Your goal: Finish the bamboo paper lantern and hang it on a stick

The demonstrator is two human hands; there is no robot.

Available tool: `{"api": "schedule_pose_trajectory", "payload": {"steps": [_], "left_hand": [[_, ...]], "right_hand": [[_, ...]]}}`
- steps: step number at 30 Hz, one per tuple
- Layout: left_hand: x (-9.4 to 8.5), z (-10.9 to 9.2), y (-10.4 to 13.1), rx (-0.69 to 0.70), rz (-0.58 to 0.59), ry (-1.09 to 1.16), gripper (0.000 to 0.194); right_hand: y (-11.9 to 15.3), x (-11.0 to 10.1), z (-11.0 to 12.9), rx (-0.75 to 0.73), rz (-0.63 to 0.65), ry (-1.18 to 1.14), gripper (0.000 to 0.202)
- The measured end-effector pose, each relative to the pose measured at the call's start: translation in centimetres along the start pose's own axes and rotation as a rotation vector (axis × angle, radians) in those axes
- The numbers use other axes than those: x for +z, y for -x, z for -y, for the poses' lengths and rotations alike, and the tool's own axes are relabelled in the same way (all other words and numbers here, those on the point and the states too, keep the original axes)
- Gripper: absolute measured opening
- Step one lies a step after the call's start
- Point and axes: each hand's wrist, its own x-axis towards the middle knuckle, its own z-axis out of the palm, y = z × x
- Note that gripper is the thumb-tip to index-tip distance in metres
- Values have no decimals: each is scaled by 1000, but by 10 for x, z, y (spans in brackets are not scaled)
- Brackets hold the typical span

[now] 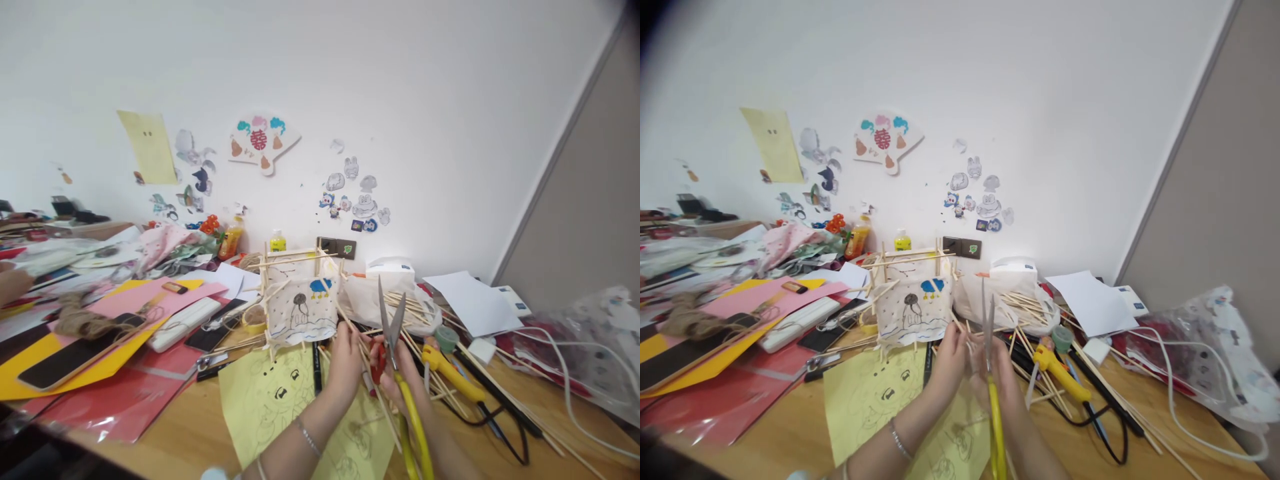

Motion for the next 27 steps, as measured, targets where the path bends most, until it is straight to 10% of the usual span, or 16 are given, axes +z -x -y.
{"api": "schedule_pose_trajectory", "payload": {"steps": [14,27], "left_hand": [[-116,-31,32,213,132,-731,25],[-127,-43,36,438,252,-930,37]], "right_hand": [[5,0,29,114,114,251,55],[7,9,27,179,193,-25,39]]}}
